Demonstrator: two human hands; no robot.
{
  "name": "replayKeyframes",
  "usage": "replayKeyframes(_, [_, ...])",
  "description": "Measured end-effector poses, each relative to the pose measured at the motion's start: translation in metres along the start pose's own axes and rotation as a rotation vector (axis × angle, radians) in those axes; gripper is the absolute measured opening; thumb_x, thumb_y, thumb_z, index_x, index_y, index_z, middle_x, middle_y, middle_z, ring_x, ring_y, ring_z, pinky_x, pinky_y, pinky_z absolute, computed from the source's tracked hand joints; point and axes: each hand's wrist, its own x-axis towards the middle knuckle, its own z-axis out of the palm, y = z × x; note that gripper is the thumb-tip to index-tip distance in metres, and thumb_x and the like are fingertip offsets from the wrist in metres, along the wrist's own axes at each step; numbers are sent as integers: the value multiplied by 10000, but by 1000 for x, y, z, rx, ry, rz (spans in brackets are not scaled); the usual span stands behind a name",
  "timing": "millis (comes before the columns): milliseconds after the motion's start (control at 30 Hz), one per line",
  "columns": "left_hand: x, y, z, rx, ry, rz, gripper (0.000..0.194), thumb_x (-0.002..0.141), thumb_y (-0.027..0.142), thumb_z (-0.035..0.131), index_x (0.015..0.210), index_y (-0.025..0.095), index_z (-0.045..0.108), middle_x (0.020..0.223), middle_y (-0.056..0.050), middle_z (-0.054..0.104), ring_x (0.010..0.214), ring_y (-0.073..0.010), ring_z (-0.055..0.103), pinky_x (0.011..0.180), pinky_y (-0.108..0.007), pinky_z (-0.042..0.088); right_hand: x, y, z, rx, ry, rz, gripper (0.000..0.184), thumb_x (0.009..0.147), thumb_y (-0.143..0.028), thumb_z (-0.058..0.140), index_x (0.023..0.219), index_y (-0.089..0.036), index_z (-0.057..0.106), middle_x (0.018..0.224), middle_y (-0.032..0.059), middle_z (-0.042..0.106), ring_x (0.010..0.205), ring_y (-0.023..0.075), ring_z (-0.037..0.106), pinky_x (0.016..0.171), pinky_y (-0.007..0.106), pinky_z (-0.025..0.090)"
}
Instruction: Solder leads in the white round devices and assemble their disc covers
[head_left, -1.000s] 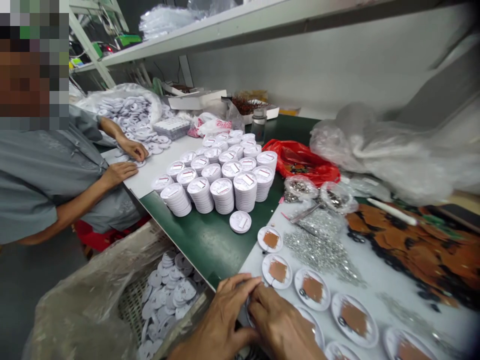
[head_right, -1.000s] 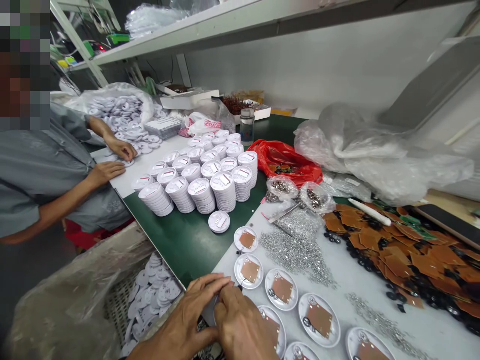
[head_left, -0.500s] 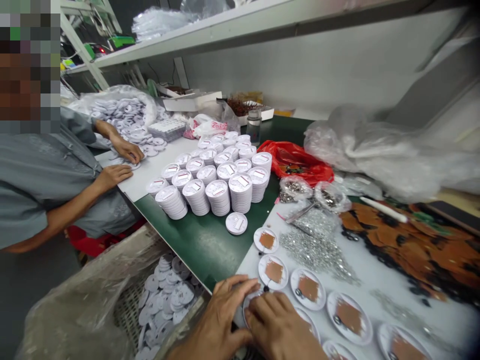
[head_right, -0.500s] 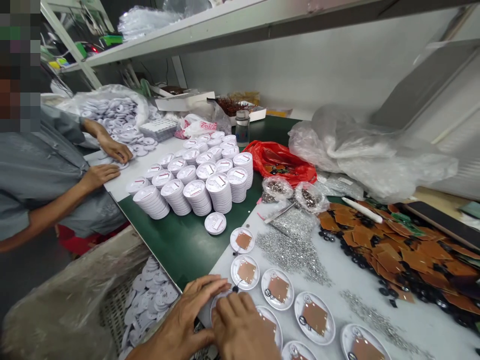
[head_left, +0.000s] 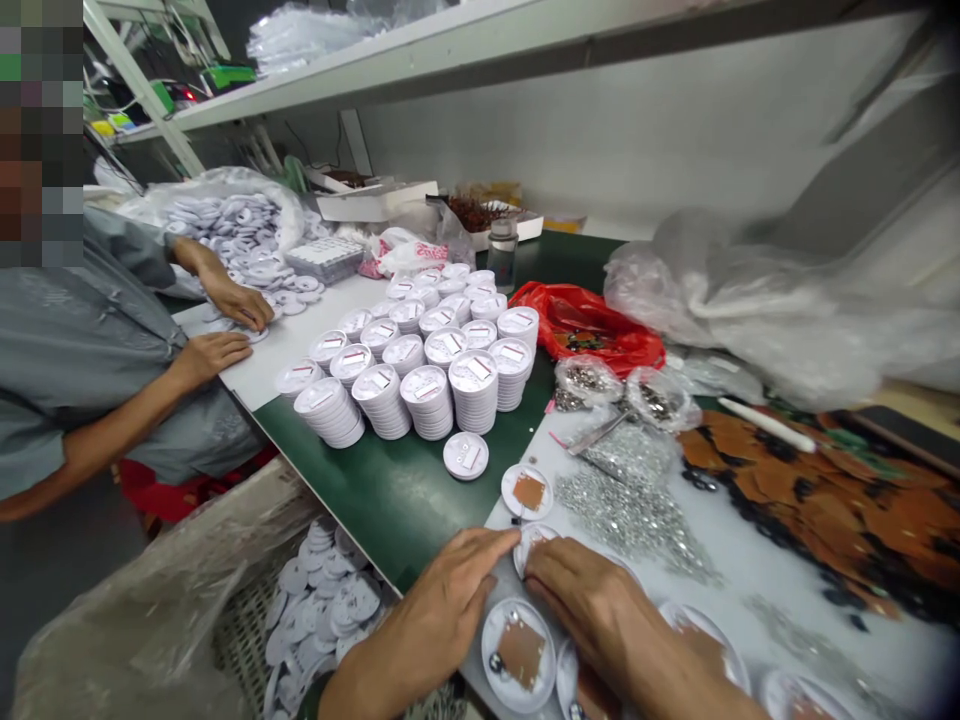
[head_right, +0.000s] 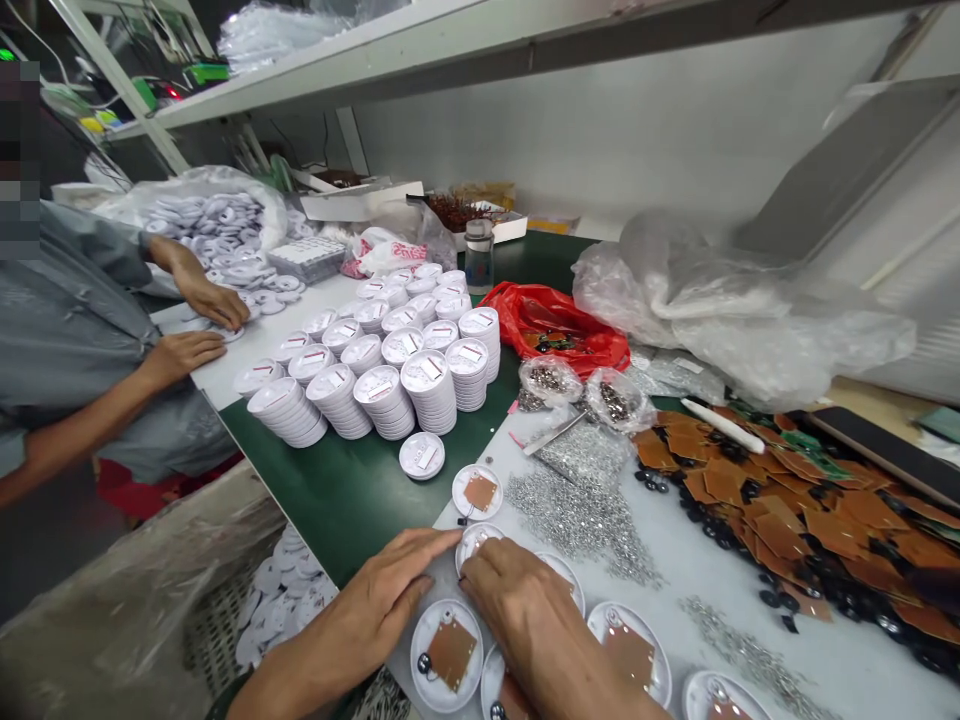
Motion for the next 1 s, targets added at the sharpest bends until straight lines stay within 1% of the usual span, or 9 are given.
replayKeyframes(100, [1,-2,4,-23,11,16,644,980,-4,396,1548,298,412,1464,-40,568,1384,-177,479,1202,-394,394,2,1,3,32,52,65,252,956,-36,478,856,-201,640,859,32,654,735,170,641,648,277,538])
replayKeyframes(267, [1,-2,6,-38,24,33,658,968,-13,428,1548,297,412,1459,-34,580,1371,-186,483,1191,-401,404,7,2,9,2,90,101,226,969,-55,480,953,-202,651,899,47,665,782,187,674,692,295,566])
replayKeyframes(333, [1,-2,6,-34,32,36,653,967,-19,429,1540,294,424,1455,-33,585,1366,-185,482,1187,-397,405,6,0,11,-19,91,101,247,943,-18,480,958,-197,650,908,53,669,781,188,677,669,283,562])
replayKeyframes(400, [1,-3,7,-28,38,38,667,966,-29,419,1547,299,411,1448,-32,588,1368,-180,475,1181,-388,409,4,-2,12,-69,80,63,273,886,35,492,933,-183,650,903,63,673,769,197,678,634,279,557])
replayKeyframes(533, [0,-5,9,-25,44,46,675,971,-30,412,1557,304,391,1446,-34,586,1377,-177,464,1178,-382,412,-1,-3,9,-75,41,7,319,799,89,517,923,-174,651,911,66,679,771,199,684,644,283,575])
replayKeyframes(667, [1,-4,10,-24,48,43,682,951,-43,415,1547,288,409,1428,-46,599,1358,-190,484,1166,-400,428,-1,0,4,4,35,36,328,826,74,493,912,-208,636,913,33,669,760,167,671,658,251,564])
replayKeyframes(800, [0,-6,11,-17,56,37,698,943,-49,423,1553,289,404,1416,-44,603,1360,-186,482,1172,-393,426,1,2,5,9,87,53,311,901,36,464,945,-224,628,913,25,662,757,159,668,664,244,557])
replayKeyframes(900, [-1,-9,13,-11,72,36,728,940,-55,417,1567,313,381,1421,-43,589,1358,-185,482,1163,-392,435,-1,0,9,-25,127,56,307,918,33,452,936,-220,625,906,30,664,762,167,669,668,258,555])
replayKeyframes(1000, [-2,-11,15,-20,80,44,744,946,-50,411,1577,341,362,1425,-41,584,1351,-194,489,1155,-407,443,-4,1,12,-77,95,40,280,895,38,507,932,-210,632,927,40,678,792,193,673,685,297,559])
